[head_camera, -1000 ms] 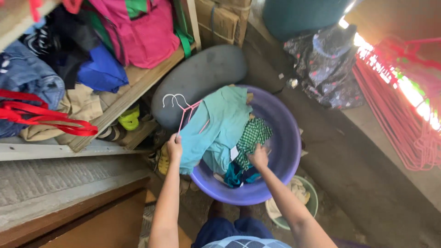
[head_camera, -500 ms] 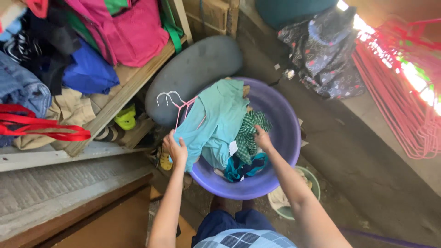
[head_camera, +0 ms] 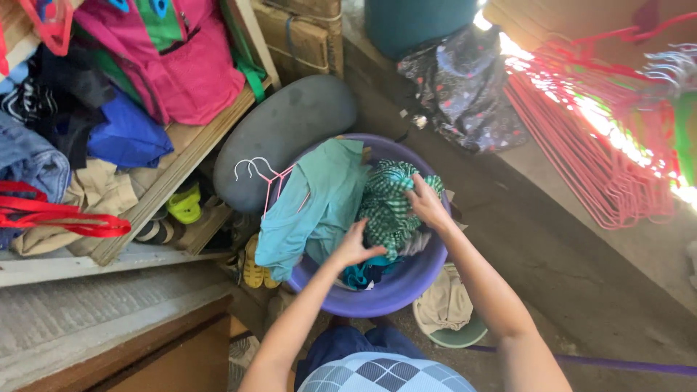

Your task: Hanging laundry on a high balcony rack using hangers and a reaching pole

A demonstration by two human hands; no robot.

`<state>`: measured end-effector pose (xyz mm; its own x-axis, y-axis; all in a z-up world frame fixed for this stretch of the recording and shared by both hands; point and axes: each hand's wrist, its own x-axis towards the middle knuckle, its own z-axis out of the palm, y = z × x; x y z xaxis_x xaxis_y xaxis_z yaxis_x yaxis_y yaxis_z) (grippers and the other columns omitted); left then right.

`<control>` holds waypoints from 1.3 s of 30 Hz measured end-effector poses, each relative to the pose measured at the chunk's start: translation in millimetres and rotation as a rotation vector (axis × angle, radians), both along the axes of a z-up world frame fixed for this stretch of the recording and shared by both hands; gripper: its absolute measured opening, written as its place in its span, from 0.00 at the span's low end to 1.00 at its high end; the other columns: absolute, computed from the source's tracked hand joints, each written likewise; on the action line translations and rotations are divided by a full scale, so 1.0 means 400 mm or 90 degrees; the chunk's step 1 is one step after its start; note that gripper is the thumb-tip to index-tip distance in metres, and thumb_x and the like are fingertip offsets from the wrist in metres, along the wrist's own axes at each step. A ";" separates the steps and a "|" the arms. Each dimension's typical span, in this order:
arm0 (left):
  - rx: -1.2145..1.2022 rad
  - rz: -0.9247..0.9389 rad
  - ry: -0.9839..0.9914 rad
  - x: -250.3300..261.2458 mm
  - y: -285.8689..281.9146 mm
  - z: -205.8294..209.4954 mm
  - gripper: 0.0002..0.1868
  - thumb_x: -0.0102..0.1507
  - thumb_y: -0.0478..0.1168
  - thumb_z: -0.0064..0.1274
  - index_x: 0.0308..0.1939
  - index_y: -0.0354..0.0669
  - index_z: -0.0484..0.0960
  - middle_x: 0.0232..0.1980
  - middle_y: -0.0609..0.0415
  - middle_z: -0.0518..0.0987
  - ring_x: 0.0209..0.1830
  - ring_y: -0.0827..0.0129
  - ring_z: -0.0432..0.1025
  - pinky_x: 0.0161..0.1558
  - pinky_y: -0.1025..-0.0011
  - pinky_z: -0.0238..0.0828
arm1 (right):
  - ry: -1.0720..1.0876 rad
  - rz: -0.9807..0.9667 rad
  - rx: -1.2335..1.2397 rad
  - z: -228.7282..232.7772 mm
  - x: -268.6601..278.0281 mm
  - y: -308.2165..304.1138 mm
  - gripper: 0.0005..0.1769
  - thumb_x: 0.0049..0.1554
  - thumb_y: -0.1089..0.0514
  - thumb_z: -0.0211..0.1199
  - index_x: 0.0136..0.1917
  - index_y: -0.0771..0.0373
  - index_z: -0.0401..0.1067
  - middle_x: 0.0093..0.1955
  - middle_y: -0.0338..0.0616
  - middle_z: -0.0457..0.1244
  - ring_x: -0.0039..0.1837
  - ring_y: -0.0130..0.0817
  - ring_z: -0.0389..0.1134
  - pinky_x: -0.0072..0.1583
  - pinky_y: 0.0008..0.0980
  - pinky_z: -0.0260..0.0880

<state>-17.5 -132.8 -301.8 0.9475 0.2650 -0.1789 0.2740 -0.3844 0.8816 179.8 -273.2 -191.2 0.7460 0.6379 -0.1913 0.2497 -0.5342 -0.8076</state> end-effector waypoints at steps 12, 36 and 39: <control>0.089 0.284 -0.144 0.135 0.242 0.198 0.29 0.56 0.25 0.49 0.56 0.60 0.78 0.44 0.51 0.84 0.50 0.50 0.79 0.55 0.58 0.75 | -0.180 -0.025 0.003 0.199 0.185 -0.069 0.19 0.53 0.55 0.70 0.59 0.45 0.76 0.50 0.44 0.71 0.59 0.50 0.71 0.61 0.50 0.69; -0.108 -0.175 -0.260 0.213 -0.049 0.280 0.13 0.65 0.27 0.40 0.50 0.34 0.77 0.48 0.30 0.79 0.57 0.40 0.72 0.63 0.48 0.65 | 0.186 -0.126 0.192 0.390 0.070 -0.119 0.14 0.51 0.63 0.58 0.48 0.66 0.81 0.41 0.49 0.62 0.40 0.33 0.63 0.36 0.28 0.65; -0.162 -0.179 -0.218 0.238 -0.063 0.222 0.15 0.64 0.28 0.42 0.53 0.40 0.76 0.51 0.41 0.80 0.58 0.53 0.73 0.64 0.56 0.66 | 0.262 -0.228 0.250 0.351 0.090 -0.162 0.12 0.51 0.64 0.61 0.48 0.64 0.80 0.33 0.45 0.59 0.25 0.25 0.59 0.26 0.22 0.61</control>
<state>77.9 -157.8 -213.1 0.9916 -0.0203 0.1279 -0.1295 -0.1636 0.9780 215.9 -338.1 -50.8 0.8406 0.4445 -0.3095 -0.2580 -0.1738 -0.9504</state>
